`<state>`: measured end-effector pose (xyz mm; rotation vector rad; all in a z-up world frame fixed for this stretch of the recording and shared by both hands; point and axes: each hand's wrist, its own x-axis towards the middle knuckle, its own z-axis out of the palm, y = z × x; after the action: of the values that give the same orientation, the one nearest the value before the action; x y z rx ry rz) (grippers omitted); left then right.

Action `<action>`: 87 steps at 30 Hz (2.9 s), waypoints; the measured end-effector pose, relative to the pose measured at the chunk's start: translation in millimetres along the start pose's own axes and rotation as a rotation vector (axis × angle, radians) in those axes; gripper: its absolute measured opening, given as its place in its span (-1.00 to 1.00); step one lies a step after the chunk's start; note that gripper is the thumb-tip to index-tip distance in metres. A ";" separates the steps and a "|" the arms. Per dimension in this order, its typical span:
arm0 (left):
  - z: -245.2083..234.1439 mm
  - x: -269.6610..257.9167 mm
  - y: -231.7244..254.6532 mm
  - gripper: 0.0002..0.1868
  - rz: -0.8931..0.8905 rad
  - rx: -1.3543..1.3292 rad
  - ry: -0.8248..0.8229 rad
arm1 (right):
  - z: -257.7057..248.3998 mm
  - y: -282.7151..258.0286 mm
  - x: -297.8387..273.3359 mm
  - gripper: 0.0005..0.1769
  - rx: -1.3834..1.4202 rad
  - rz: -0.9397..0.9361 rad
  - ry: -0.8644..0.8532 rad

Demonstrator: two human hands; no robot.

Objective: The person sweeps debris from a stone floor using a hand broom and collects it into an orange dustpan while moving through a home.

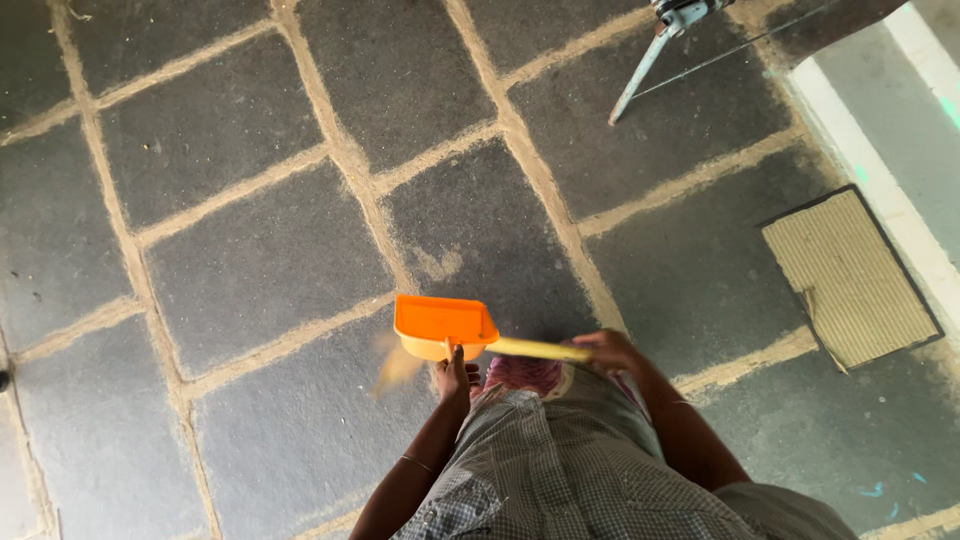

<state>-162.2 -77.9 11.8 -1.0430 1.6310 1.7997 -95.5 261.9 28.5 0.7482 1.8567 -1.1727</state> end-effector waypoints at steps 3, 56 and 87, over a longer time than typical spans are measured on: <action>1.7 3.4 2.6 -0.47 0.033 -0.021 -0.007 | -40.6 18.1 -19.5 -0.45 -0.023 -0.199 0.156; 457.1 78.7 116.8 -0.53 -0.204 0.638 -0.661 | -424.4 58.9 107.9 -0.60 1.033 0.283 0.564; 604.6 158.1 255.8 -0.54 -0.250 0.582 -0.436 | -742.1 -16.8 210.6 -0.74 0.712 0.178 0.724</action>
<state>-581.9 450.7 34.4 -0.5149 1.5246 1.1703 -447.2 948.5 41.5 1.8972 1.8280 -1.5905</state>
